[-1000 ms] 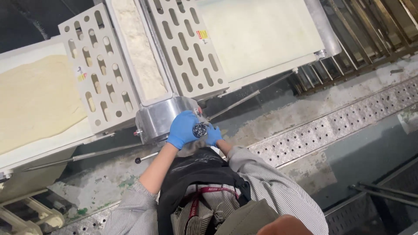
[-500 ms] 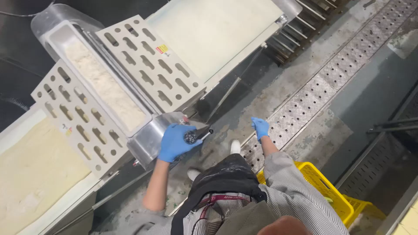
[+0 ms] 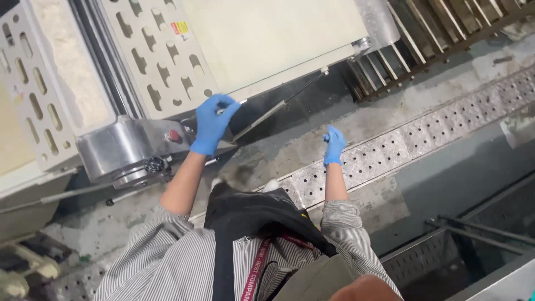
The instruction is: Flattening dough using a commercial dough sheeter machine in a bakery.
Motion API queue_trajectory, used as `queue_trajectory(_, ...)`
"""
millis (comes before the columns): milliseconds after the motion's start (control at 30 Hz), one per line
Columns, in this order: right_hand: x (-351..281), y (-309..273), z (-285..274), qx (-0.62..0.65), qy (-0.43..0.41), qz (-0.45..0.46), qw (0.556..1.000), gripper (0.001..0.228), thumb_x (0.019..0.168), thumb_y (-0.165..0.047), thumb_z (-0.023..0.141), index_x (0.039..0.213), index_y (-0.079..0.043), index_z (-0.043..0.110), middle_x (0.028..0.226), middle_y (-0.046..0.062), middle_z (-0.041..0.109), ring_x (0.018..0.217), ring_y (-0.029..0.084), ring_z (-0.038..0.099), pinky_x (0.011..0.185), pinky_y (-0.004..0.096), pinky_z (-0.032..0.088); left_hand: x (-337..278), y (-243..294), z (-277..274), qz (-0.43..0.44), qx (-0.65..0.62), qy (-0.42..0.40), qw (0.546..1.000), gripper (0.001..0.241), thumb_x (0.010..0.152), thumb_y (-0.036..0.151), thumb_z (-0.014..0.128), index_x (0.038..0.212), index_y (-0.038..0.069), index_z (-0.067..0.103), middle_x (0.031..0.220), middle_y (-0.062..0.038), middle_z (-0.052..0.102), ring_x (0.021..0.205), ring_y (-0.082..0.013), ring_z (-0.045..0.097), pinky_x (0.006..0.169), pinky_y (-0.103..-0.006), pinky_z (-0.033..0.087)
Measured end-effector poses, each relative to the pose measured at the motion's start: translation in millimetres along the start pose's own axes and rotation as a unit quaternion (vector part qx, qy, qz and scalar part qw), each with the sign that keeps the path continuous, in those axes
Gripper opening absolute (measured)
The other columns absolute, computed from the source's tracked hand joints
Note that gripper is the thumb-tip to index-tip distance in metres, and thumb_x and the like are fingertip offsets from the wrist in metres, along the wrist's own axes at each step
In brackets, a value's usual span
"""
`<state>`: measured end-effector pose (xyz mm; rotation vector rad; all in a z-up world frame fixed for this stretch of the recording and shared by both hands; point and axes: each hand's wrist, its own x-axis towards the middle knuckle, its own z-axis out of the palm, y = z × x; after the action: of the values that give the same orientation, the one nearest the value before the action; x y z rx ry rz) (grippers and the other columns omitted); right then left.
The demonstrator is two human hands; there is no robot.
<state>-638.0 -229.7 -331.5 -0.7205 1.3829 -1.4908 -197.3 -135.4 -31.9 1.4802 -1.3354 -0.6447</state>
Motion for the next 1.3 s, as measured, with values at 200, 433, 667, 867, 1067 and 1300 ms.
queue_trajectory(200,12.6,-147.9,167.3,-0.042,-0.201,-0.126,0.971,0.036,0.102,-0.010,0.052,0.136,-0.001,0.057,0.122,0.008,0.063,0.108,0.017,0.060,0.097,0.032,0.048,96.1,30.1,49.4,0.008,-0.610,-0.140,0.780,0.068,0.111,0.058,0.033,0.151,0.004,0.046,0.160,-0.012,0.046,0.151,-0.0235,0.039,0.132,-0.0378,0.025)
queue_trajectory(433,-77.0,-310.2,331.4,-0.306,-0.508,-0.488,0.640,0.063,0.097,-0.032,0.065,0.152,-0.005,0.048,0.161,0.020,0.039,0.149,0.041,0.033,0.126,0.052,0.020,171.3,25.6,140.5,0.088,-0.747,-0.290,0.592,0.083,0.108,0.066,0.032,0.166,0.007,0.031,0.173,-0.013,0.033,0.164,-0.0297,0.031,0.135,-0.0391,0.021)
queue_trajectory(667,143.6,-228.2,350.9,-0.459,-0.431,-0.398,0.667,0.037,0.107,-0.030,0.051,0.142,-0.020,0.061,0.152,0.004,0.057,0.149,0.028,0.046,0.131,0.050,0.027,212.9,-34.1,182.7,-0.171,-0.853,-0.068,0.488,0.077,0.114,0.051,0.034,0.165,-0.006,0.026,0.169,-0.025,0.030,0.156,-0.0363,0.034,0.133,-0.0468,0.026)
queue_trajectory(867,283.6,-145.9,293.4,-0.645,-0.376,-0.248,0.617,0.064,0.104,-0.047,0.049,0.157,-0.012,0.040,0.167,0.019,0.026,0.153,0.039,0.025,0.120,0.065,0.022,226.4,-93.4,194.7,-0.141,-0.491,0.053,0.858,0.059,0.109,0.038,0.048,0.154,0.000,0.044,0.163,-0.020,0.043,0.151,-0.0332,0.042,0.125,-0.0415,0.032)
queue_trajectory(1067,322.6,-132.2,306.5,-0.730,-0.333,-0.249,0.542,0.094,0.102,-0.061,0.047,0.166,-0.002,0.012,0.167,0.032,-0.007,0.149,0.061,-0.011,0.111,0.081,-0.003,213.3,-204.5,213.4,-0.163,0.179,0.229,0.943,0.065,0.101,0.037,0.064,0.154,0.003,0.045,0.169,-0.017,0.030,0.158,-0.0396,0.025,0.130,-0.0478,0.023)
queue_trajectory(1300,377.7,-158.4,325.8,-0.692,-0.357,-0.308,0.546,0.090,0.104,-0.061,0.046,0.167,-0.006,0.014,0.170,0.029,-0.006,0.152,0.059,-0.013,0.112,0.082,-0.008,230.6,-135.2,222.1,-0.298,0.391,0.152,0.857,0.097,0.097,0.051,0.062,0.163,-0.006,0.019,0.170,-0.028,0.008,0.157,-0.0464,0.002,0.126,-0.0599,0.003)
